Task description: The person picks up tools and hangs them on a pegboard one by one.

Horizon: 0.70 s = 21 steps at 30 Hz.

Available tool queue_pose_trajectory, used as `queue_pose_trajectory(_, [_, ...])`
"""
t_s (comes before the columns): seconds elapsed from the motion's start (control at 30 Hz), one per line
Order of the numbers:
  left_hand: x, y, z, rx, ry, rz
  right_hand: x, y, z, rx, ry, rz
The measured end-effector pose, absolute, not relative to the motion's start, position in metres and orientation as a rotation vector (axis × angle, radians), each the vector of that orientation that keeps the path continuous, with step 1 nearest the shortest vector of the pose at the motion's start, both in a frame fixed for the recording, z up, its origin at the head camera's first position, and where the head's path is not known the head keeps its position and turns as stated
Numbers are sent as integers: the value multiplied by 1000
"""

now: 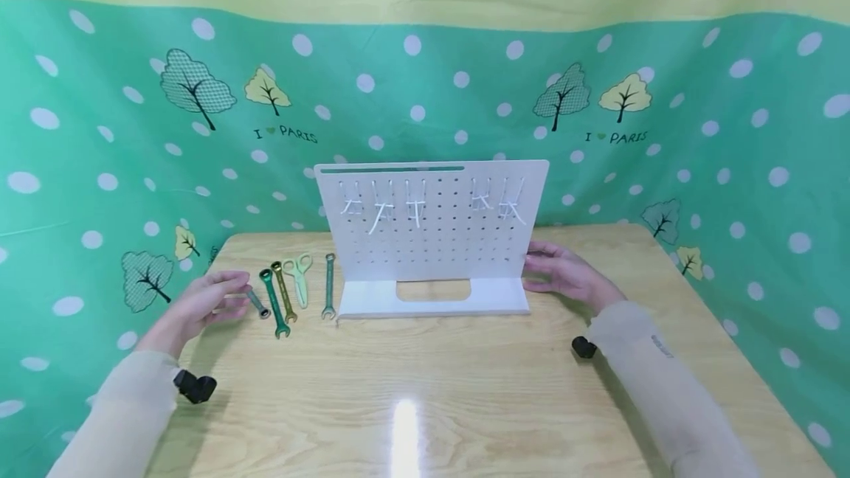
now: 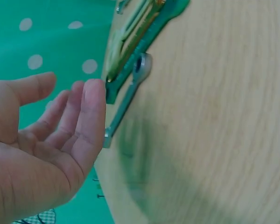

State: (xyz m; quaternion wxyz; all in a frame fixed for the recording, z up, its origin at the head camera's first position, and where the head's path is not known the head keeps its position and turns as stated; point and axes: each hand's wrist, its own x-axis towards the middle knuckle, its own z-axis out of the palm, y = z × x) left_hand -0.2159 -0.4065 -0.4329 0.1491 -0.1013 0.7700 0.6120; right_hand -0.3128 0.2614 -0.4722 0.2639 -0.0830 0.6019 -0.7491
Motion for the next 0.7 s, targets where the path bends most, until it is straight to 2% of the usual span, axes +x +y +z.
queue_pose_trajectory(0.4, [-216, -406, -461, -542, 2147, 1773, -318, 256, -472, -131, 1595, -2037])
queue_pose_trajectory(0.7, [-220, -401, -462, -595, 2181, 1801, -320, 255, -469, -104, 1537, -2031])
